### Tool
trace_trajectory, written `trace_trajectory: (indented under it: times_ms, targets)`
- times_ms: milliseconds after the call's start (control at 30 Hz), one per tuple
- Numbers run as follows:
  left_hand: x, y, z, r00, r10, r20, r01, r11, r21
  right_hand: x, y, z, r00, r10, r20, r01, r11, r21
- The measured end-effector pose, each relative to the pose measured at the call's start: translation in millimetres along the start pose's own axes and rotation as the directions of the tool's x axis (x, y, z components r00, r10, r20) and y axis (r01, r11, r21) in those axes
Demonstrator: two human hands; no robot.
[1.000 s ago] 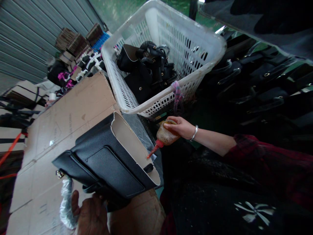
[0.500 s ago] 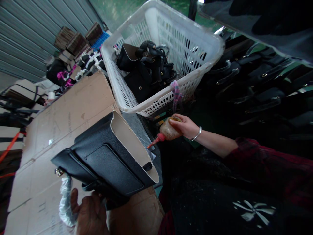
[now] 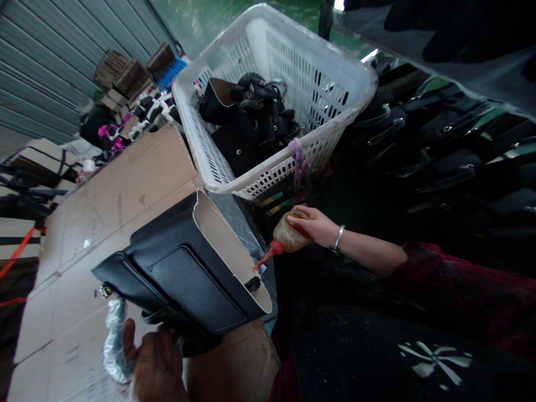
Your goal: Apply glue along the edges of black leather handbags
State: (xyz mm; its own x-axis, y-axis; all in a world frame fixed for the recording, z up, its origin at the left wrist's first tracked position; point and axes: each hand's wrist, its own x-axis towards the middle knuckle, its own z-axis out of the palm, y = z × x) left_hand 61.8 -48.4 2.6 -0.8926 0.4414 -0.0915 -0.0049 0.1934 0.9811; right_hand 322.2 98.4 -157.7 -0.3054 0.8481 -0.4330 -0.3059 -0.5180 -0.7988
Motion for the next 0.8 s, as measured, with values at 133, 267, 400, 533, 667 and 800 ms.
trace_trajectory:
  times_ms: [133,267,400,533,667,800]
  targets:
    - [3.0,-3.5,-6.6,1.000,0.013,0.004,-0.013,0.999,0.030,18.4,-3.9,7.8,0.992,-0.086,-0.090,0.093,0.993,0.076]
    - [5.6,-6.0,-14.6,0.998,0.044,0.039,-0.045,0.998,0.032,42.2,-8.6,18.6,0.980,-0.153,-0.126,0.169,0.978,0.120]
    - [4.4,-3.3,-13.0,0.996,0.060,0.068,-0.062,0.997,0.035,50.5,-7.4,24.4,0.984,-0.140,-0.109,0.158,0.971,0.179]
    - [6.2,-5.5,-12.8,0.997,0.060,0.051,-0.061,0.998,0.029,32.7,0.0,17.4,0.999,-0.020,-0.027,0.025,0.981,0.191]
    - [11.4,-7.8,-18.3,0.983,0.093,0.161,-0.084,0.994,-0.066,4.9,7.0,-0.1,0.995,0.099,0.014,-0.099,0.967,0.237]
    - [15.6,8.0,-11.2,0.946,0.207,0.248,-0.175,0.974,-0.146,-6.1,7.7,-18.9,0.988,0.151,-0.042,-0.131,0.943,0.305]
